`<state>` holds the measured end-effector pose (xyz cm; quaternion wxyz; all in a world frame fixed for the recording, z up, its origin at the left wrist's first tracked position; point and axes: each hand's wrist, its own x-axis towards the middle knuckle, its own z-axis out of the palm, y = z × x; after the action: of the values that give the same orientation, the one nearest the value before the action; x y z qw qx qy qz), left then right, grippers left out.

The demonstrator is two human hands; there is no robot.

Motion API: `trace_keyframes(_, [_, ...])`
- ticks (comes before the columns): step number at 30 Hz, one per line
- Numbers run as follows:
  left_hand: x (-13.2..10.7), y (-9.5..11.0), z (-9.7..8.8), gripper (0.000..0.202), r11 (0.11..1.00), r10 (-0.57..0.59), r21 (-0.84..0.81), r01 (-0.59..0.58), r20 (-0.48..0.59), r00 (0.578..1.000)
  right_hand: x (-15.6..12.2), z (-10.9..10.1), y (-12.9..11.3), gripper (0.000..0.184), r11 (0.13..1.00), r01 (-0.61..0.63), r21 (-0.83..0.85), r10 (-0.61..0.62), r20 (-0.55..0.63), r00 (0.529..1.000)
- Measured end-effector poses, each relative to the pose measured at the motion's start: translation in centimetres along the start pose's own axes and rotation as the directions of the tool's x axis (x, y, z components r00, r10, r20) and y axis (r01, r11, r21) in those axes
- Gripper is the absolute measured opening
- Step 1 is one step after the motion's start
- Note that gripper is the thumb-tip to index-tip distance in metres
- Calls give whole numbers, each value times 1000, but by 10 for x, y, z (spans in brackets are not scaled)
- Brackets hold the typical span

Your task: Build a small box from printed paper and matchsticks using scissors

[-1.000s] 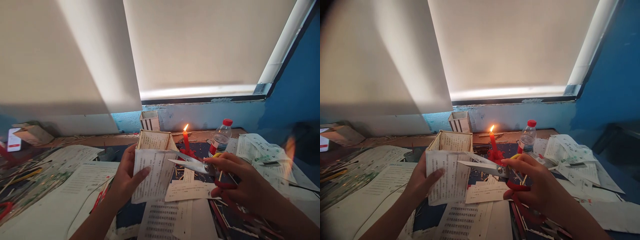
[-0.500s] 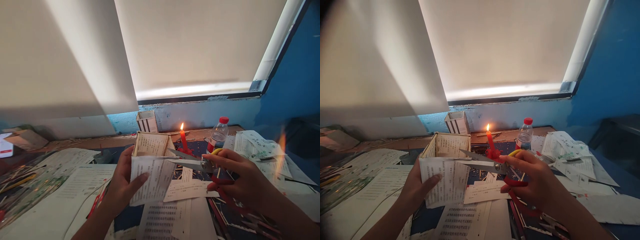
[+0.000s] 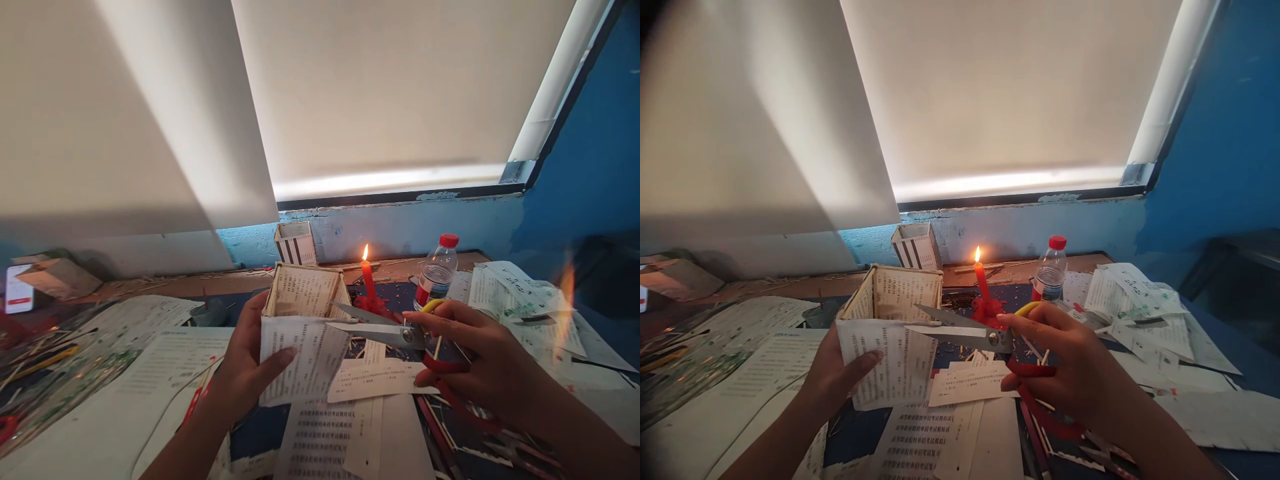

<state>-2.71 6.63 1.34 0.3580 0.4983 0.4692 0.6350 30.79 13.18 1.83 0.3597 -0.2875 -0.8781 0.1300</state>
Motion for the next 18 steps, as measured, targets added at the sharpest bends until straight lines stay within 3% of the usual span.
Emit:
trace_keyframes(13, [0, 2, -2, 90, 999, -18, -26, 19, 31, 999, -3, -4, 5, 81, 1000, -1, 28, -1, 64, 998])
trace_keyframes(18, [-1, 3, 0, 86, 1000, 13, -13, -12, 28, 1000, -3, -2, 2, 77, 1000, -3, 19, 2, 40, 999])
